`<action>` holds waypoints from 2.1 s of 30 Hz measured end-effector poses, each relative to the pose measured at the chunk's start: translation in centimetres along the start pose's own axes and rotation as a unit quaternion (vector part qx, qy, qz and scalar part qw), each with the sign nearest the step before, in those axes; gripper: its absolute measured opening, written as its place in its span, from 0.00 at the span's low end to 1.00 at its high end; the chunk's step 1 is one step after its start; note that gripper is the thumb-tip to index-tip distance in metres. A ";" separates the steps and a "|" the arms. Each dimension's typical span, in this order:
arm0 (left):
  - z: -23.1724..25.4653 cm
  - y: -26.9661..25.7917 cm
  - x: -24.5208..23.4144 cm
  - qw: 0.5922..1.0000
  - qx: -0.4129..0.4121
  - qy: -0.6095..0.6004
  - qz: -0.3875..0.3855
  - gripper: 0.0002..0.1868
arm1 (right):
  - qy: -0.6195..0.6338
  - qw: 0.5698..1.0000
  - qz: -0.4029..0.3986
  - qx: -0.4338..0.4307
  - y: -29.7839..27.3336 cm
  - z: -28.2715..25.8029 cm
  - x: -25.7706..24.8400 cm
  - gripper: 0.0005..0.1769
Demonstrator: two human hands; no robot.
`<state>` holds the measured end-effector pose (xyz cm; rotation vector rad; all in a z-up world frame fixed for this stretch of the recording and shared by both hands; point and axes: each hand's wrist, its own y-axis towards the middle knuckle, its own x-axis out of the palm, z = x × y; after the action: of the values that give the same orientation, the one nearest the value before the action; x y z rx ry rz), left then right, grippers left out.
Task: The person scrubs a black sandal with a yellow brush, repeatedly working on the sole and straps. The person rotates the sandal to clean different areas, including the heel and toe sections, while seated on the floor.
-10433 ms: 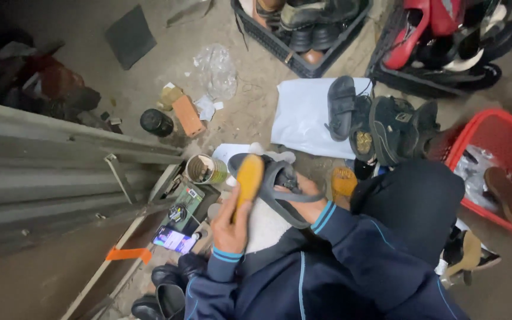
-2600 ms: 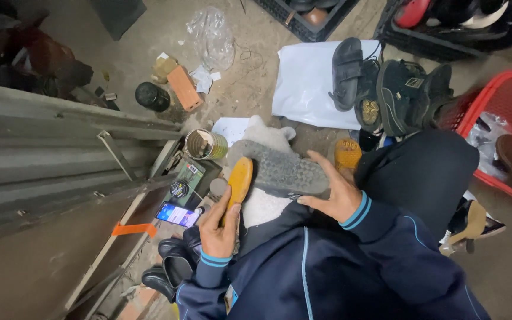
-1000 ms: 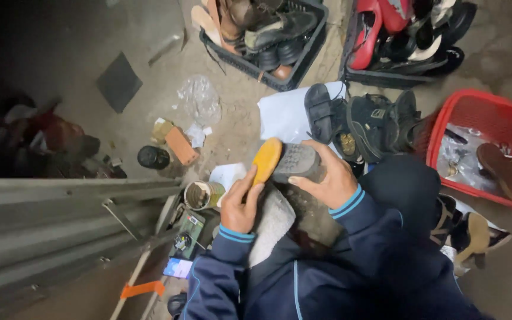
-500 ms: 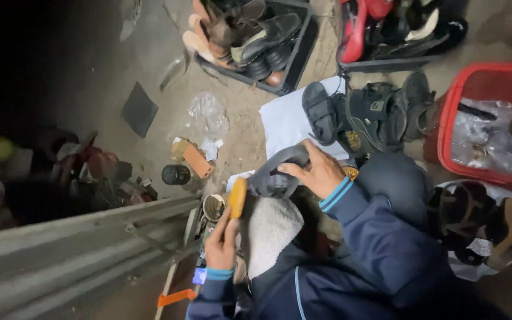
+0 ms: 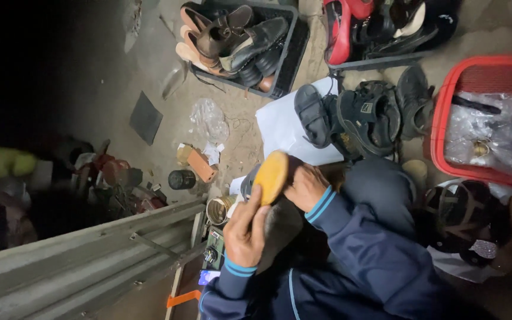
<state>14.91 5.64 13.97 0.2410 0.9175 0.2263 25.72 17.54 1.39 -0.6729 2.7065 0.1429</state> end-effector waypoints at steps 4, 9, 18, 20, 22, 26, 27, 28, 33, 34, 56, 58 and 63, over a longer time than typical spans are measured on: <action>-4.8 -4.6 -1.5 0.994 -0.097 0.022 0.046 0.22 | -0.012 0.999 0.014 0.027 -0.4 -0.4 -0.4 0.35; -3.7 -7.0 -5.3 0.935 -0.305 -0.036 0.176 0.26 | 0.173 0.981 0.073 0.052 -0.7 -4.2 -4.0 0.21; -4.1 -12.4 -3.9 0.876 -0.398 -0.125 0.243 0.21 | 0.259 0.954 -0.127 0.087 -0.9 -1.4 -1.9 0.26; -4.6 -13.6 -4.4 0.885 -0.380 -0.116 0.243 0.18 | 0.259 0.948 -0.158 0.094 -0.4 -1.2 -0.9 0.27; -5.1 -15.1 -4.9 0.893 -0.361 -0.108 0.247 0.15 | 0.258 0.942 -0.192 0.100 0.1 -0.9 0.4 0.27; -5.6 -17.5 -5.6 0.876 -0.409 -0.134 0.217 0.21 | 0.151 0.915 -0.353 0.123 1.7 -4.2 3.4 0.29; -5.6 -17.9 -5.6 0.852 -0.436 -0.160 0.243 0.24 | 0.057 0.907 -0.394 0.133 2.0 -5.8 4.0 0.34; -6.0 -18.0 -5.6 0.849 -0.438 -0.163 0.247 0.24 | 0.052 0.906 -0.398 0.132 2.0 -6.1 5.6 0.34; -11.3 -21.4 -3.6 0.808 -0.541 -0.113 0.207 0.36 | -0.030 0.953 -0.292 0.078 -1.8 -8.6 8.7 0.49; -11.3 -21.6 -3.3 0.803 -0.545 -0.120 0.209 0.36 | -0.039 0.951 -0.297 0.079 -3.9 -8.5 9.0 0.49; -13.2 -25.0 -2.7 0.737 -0.489 -0.456 0.098 0.08 | -0.025 0.980 -0.195 0.033 -8.3 -9.8 6.2 0.47; -14.0 -27.3 -3.1 0.736 -0.506 -0.442 0.084 0.11 | -0.057 0.973 -0.223 0.028 -8.3 -11.5 5.8 0.47; -19.6 -33.9 0.3 0.775 -0.563 -0.276 0.073 0.30 | -0.213 0.909 -0.357 0.001 -8.9 -8.4 8.3 0.53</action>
<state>2.35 -24.34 -7.89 -0.7247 0.0590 0.7652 20.48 4.59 6.16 -1.3950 1.9064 0.0854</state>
